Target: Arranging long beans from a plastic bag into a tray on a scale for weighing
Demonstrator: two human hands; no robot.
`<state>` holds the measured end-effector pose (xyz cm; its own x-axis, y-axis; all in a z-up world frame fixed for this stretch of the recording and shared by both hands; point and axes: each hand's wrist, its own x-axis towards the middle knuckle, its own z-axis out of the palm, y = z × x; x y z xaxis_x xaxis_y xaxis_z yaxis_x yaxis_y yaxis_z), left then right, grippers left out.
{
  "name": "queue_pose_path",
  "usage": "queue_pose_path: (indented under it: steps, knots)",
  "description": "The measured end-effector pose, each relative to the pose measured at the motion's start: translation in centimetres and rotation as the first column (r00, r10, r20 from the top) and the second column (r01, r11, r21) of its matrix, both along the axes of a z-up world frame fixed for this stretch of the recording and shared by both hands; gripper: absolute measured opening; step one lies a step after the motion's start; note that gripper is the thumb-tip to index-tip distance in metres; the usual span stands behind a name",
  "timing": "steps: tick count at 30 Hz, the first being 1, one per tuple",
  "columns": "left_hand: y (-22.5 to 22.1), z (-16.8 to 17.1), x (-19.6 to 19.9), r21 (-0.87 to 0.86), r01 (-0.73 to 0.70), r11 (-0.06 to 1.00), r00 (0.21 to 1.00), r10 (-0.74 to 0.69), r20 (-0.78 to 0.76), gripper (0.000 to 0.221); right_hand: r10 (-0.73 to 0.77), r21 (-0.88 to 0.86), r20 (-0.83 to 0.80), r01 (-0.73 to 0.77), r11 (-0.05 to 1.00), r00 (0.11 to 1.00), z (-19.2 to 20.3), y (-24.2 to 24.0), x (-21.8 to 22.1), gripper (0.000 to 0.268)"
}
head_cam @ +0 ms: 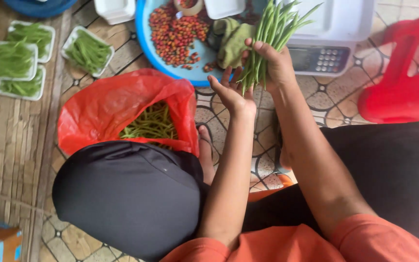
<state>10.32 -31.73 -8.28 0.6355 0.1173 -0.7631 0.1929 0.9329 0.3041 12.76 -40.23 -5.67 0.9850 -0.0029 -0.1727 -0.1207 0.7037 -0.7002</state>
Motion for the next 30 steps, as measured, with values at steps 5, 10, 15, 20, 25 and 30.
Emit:
queue_pose_path:
  steps: [5, 10, 15, 20, 25, 30]
  knots:
    - [-3.3, 0.2, 0.6, 0.106, 0.043, 0.993, 0.999, -0.042, -0.008, 0.059, -0.052, -0.042, -0.116, 0.047, 0.998, 0.992, -1.3, -2.5, -0.5, 0.016]
    - [-3.5, -0.9, 3.3, 0.314, 0.439, 0.842, 0.895, -0.380, -0.234, 0.055, -0.057, -0.093, -0.157, 0.042, 0.995, 0.986, -2.4, -7.2, 0.4, 0.012]
    - [-8.2, -13.4, 9.7, 0.761, 0.495, 0.419, 0.797, -0.568, -0.205, 0.022, -0.214, -0.271, -0.184, 0.160, 0.949, 0.959, -4.2, -14.8, 4.4, 0.021]
    - [-10.8, -20.0, 11.3, 0.741, 0.614, -0.271, 0.377, -0.724, -0.578, 0.022, -0.392, -0.245, -0.274, 0.331, 0.911, 0.878, -3.5, -19.8, 6.8, 0.020]
    - [-12.2, -25.4, 11.7, 0.776, 0.621, 0.112, 0.489, -0.829, -0.272, 0.068, -0.407, -0.252, -0.180, 0.358, 0.899, 0.896, -5.1, -20.2, 7.3, 0.030]
    - [-11.6, -20.2, 13.9, 0.594, 0.796, 0.120, 0.369, -0.873, -0.320, 0.108, -0.397, -0.219, -0.211, 0.353, 0.910, 0.893, -7.5, -20.1, 7.1, 0.039]
